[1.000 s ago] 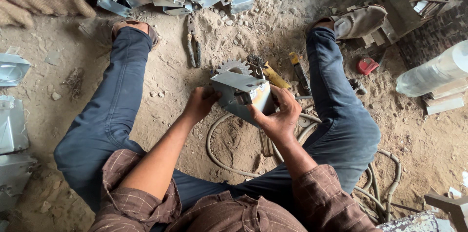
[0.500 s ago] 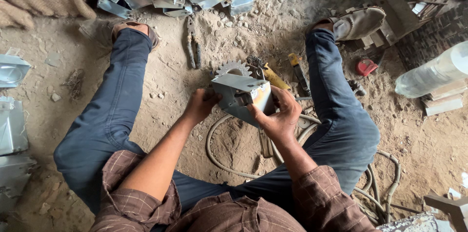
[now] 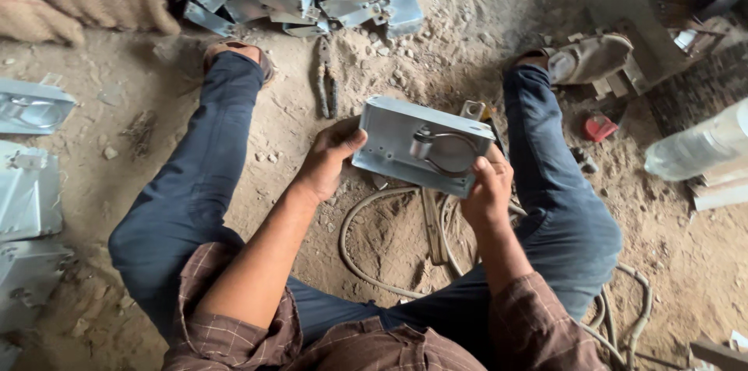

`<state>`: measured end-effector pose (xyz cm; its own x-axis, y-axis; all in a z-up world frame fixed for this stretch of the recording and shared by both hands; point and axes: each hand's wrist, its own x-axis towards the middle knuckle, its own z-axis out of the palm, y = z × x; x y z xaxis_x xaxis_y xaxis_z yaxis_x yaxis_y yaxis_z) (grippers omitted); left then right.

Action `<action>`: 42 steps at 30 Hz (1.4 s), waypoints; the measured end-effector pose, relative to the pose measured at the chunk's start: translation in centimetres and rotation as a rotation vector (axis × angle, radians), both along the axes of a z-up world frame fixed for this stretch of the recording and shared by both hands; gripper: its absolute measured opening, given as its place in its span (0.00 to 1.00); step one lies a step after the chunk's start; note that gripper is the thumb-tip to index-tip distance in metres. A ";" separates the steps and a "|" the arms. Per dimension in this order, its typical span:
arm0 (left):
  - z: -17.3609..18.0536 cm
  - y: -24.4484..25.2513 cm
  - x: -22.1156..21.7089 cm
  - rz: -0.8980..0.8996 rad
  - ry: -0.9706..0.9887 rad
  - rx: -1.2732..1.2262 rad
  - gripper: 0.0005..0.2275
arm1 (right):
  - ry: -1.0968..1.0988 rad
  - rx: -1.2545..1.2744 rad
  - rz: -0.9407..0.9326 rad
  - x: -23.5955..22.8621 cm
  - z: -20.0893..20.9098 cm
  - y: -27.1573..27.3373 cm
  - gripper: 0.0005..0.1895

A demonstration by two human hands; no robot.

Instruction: The person sits on the ground and uses a hammer to fit a metal gear into a metal housing. They repeatedly strike the gear to secure it, then place the assembled unit onto a pile of similar parts.

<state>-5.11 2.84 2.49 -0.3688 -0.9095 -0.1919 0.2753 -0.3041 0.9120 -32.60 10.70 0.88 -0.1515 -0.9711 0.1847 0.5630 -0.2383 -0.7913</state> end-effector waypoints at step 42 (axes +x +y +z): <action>4.1 0.0 4.9 -0.100 0.134 -0.407 0.39 | 0.156 0.003 0.218 1.0 0.0 0.4 0.43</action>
<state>-0.25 2.82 6.63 -0.4559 -0.8599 0.2297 0.3863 0.0413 0.9214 -31.56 11.12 0.84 0.0912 -0.9782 0.1864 0.4717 -0.1224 -0.8732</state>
